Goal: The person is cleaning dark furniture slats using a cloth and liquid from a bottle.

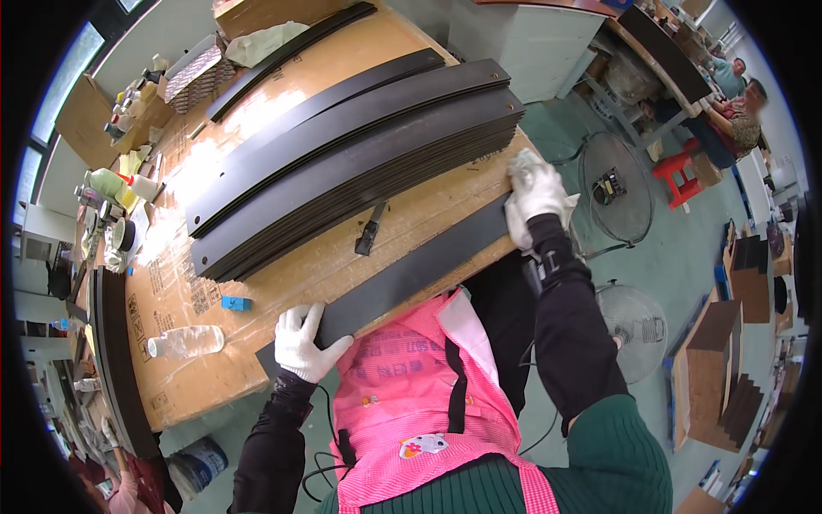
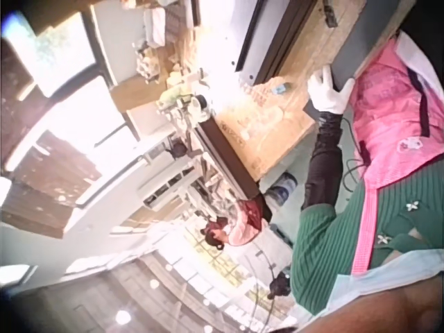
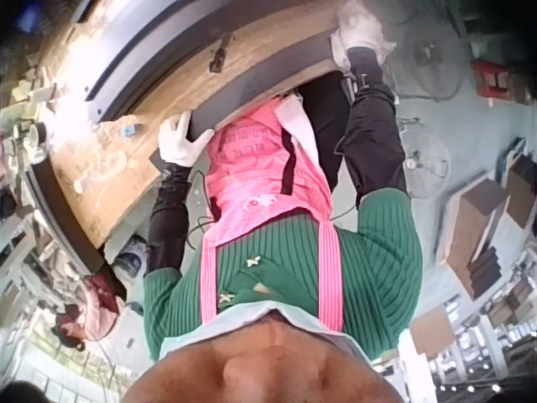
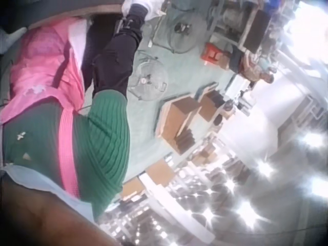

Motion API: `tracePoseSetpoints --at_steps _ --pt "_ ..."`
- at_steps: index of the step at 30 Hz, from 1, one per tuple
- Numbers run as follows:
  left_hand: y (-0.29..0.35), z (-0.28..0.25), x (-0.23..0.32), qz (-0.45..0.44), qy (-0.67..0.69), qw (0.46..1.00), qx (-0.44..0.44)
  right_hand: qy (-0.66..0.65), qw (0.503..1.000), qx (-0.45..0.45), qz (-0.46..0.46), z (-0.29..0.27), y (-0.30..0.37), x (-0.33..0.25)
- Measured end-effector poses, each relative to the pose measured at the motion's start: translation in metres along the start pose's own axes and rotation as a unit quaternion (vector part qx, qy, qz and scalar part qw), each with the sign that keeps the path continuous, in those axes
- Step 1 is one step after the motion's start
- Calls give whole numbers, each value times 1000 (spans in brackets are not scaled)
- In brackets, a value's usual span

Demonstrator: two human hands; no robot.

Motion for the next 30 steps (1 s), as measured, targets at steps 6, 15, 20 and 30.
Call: tracePoseSetpoints --at_steps 6,15,20,30 --pt "-7 4 0 3 24 1000 11 367 922 -28 123 -82 -48 105" --pt "-24 22 15 -3 17 1000 10 500 837 -153 -164 46 78 -112" --pt "-17 18 5 10 -7 1000 -12 117 957 -182 -191 66 209 -320" --pt "93 -67 -127 -38 -1 999 17 216 953 -47 -206 22 142 -234"
Point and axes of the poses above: each hand's wrist, its own y-axis away from the middle knuckle, its own z-axis out of the palm, x = y × z, the point moved 10 cm from there along -y, towards the middle knuckle, and after that the axes turned 6 degrees about x, right-handed, at the moved point
